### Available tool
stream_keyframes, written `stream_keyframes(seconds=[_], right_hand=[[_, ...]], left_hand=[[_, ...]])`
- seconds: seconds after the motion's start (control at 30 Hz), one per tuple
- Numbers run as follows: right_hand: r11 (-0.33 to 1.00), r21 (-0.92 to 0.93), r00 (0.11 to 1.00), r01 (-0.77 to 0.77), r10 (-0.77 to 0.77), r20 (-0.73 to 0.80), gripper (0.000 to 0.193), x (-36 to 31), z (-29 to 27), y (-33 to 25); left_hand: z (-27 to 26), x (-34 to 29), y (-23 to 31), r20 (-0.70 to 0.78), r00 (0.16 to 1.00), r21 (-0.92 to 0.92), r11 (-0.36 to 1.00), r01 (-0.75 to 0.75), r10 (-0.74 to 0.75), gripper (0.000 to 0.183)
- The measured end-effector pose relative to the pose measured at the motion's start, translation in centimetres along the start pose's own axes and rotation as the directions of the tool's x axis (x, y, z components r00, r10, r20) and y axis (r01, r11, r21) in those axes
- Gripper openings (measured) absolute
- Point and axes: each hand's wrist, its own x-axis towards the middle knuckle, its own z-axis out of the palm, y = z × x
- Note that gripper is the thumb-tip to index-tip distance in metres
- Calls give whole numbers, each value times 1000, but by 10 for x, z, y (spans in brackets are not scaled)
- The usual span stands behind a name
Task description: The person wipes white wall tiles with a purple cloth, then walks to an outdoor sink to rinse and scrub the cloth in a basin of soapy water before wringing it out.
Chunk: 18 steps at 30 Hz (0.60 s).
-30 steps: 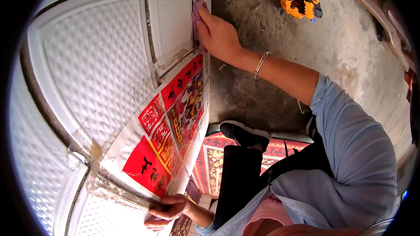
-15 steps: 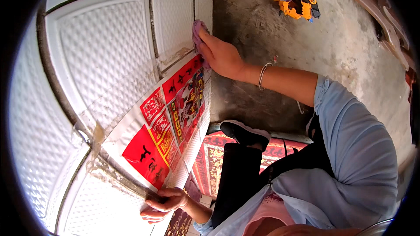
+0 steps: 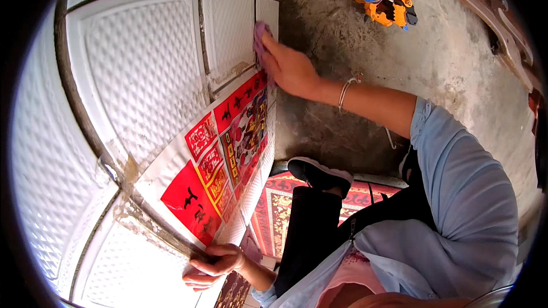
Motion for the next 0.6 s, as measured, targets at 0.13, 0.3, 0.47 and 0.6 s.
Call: stream_keyframes(seconds=[0.13, 0.3, 0.47, 0.6], right_hand=[[967, 3, 955, -256, 253, 155, 43, 26, -6, -16], [844, 248, 879, -476, 469, 90, 42, 78, 6, 92], [743, 158, 749, -650, 592, 298, 44, 21, 18, 63], [839, 215, 864, -500, 468, 184, 42, 22, 7, 23]], left_hand=[[0, 0, -1, 0, 1000, 1, 1000, 4, -4, 38], [-1, 2, 6, -1, 1000, -31, 1000, 4, -4, 37], [-1, 1, 4, 8, 1000, -23, 1000, 8, -8, 37], [0, -1, -4, 9, 1000, -24, 1000, 1, 0, 39]])
